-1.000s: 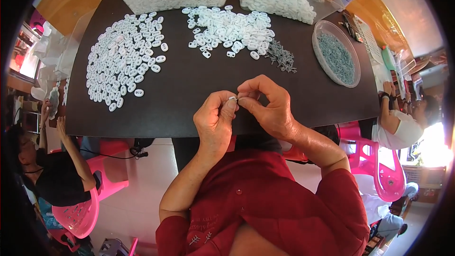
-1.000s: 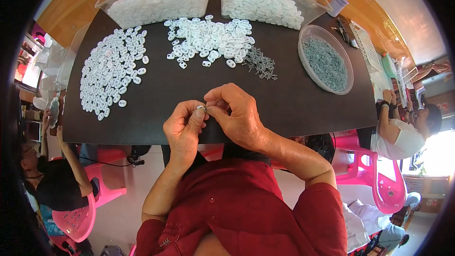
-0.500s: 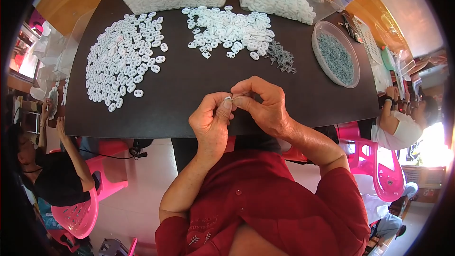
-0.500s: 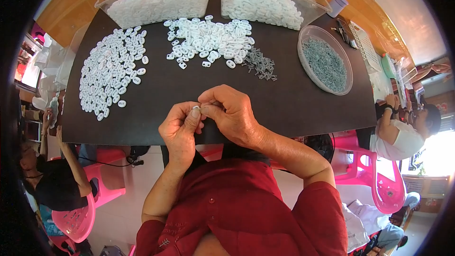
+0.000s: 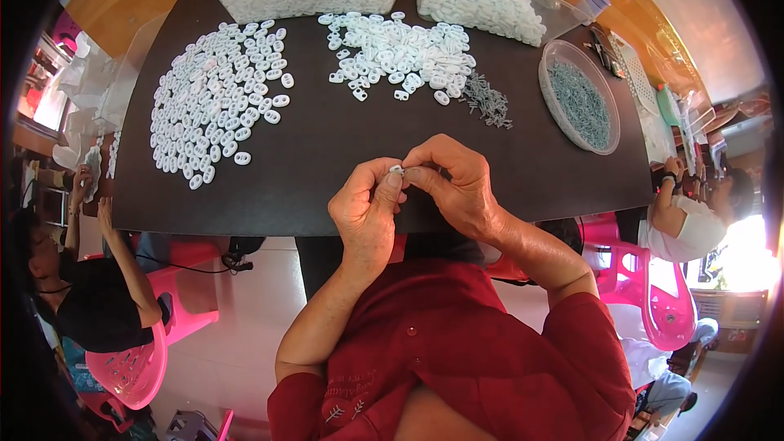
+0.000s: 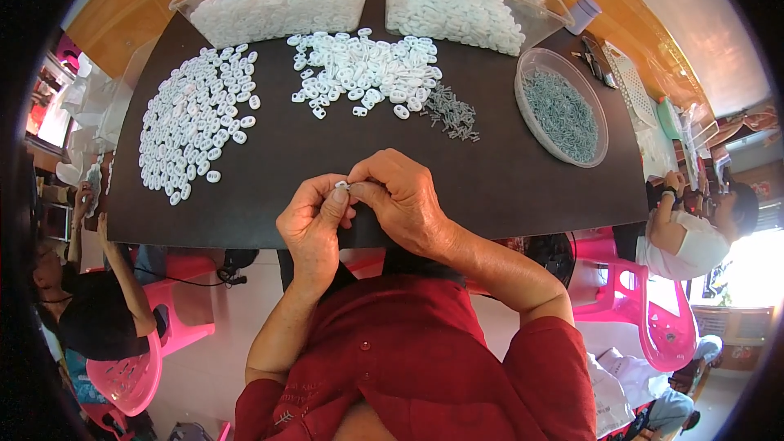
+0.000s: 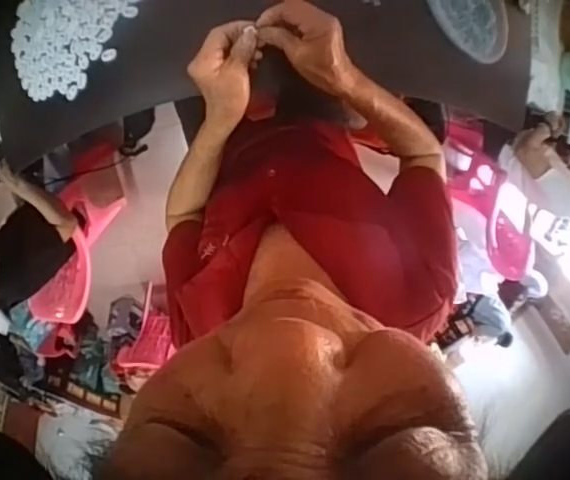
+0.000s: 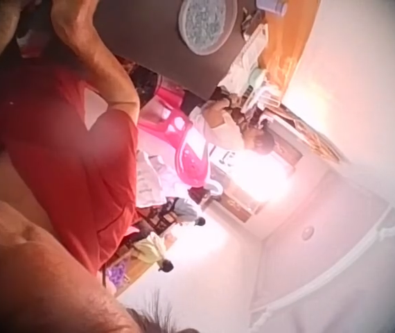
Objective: Assembling small white plastic components by manually inserting metal pins.
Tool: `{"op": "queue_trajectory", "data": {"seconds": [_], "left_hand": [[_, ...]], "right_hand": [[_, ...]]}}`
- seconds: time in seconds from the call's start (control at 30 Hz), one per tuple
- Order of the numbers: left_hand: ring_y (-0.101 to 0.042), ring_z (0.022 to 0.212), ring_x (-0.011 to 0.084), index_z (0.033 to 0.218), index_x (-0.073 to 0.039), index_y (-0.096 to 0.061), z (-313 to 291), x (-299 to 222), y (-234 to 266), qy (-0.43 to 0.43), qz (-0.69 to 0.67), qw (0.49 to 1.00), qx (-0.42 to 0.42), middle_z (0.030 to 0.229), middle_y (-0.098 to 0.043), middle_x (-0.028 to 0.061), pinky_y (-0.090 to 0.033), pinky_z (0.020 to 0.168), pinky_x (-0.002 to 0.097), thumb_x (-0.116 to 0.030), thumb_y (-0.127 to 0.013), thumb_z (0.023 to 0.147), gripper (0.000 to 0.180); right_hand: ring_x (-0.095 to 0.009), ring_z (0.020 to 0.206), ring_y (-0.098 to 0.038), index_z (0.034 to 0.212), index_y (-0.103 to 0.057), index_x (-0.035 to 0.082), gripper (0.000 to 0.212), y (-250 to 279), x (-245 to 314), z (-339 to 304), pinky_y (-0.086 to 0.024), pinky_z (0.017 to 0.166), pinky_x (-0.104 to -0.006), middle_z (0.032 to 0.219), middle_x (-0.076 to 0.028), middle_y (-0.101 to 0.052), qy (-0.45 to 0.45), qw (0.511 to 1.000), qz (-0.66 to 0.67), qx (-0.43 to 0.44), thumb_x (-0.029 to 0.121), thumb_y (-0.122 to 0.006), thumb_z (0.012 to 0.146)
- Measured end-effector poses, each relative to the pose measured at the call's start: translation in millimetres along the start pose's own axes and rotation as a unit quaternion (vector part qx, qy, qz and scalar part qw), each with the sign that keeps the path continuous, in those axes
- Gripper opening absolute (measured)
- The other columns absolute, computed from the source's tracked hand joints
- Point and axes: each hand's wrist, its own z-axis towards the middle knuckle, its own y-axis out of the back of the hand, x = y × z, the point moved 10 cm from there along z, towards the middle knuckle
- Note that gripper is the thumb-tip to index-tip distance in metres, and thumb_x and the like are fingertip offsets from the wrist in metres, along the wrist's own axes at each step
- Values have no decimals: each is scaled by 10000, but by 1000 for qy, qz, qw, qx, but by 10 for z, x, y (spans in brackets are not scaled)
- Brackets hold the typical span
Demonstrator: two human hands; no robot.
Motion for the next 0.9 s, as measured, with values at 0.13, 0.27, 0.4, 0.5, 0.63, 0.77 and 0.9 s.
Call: {"op": "queue_trajectory", "data": {"seconds": [0.13,0.27,0.4,0.5,0.63,0.77,0.9], "left_hand": [[-498,585,36,915,8,-621,2,-15,20,-21,17,1000,-8,720,-587,7,-413,498,175,-73,-573,904,95],[-509,623,57,953,34,-607,-7,-15,21,-1,23,1000,0,786,-605,32,-427,555,182,-76,-578,903,124],[-511,618,58,952,34,-606,-2,-24,22,-13,31,999,2,781,-606,35,-432,550,183,-76,-575,905,124],[-521,621,63,959,34,-604,-6,-31,18,-9,17,1000,-1,780,-612,45,-441,547,186,-85,-577,905,133],[-537,625,73,972,35,-600,-9,-19,56,-2,-18,1000,-17,788,-626,68,-454,546,194,-100,-582,905,152],[-541,622,76,975,32,-601,0,-46,45,-12,-13,1000,-15,785,-630,76,-455,546,195,-108,-586,903,158],[-540,619,75,977,30,-602,4,-50,42,-23,-6,1000,-10,783,-630,75,-455,546,195,-108,-589,901,158]], "right_hand": [[-232,660,-536,779,-600,22,64,-23,118,6,-437,574,-333,723,-82,-552,66,997,-36,-15,-21,-620,737],[-243,656,-525,755,-592,27,40,-46,208,22,-432,564,-353,697,-79,-544,117,991,-63,-29,-5,-614,745],[-191,659,-553,795,-611,20,72,-67,199,29,-449,579,-298,753,-74,-555,126,989,-75,-8,-42,-607,758],[-184,670,-557,822,-615,18,72,-22,226,53,-453,598,-292,771,-74,-566,122,989,-83,14,-23,-623,764],[-173,739,-566,870,-640,16,99,411,34,232,-449,654,-282,772,-77,-585,68,985,-146,-54,34,-659,774],[-240,727,-559,826,-644,26,111,671,-99,390,-446,642,-336,753,-95,-583,112,944,-292,-105,48,-686,726],[-276,710,-535,784,-635,46,109,477,-46,416,-431,617,-377,736,-95,-558,204,896,-377,-115,55,-695,693]]}}
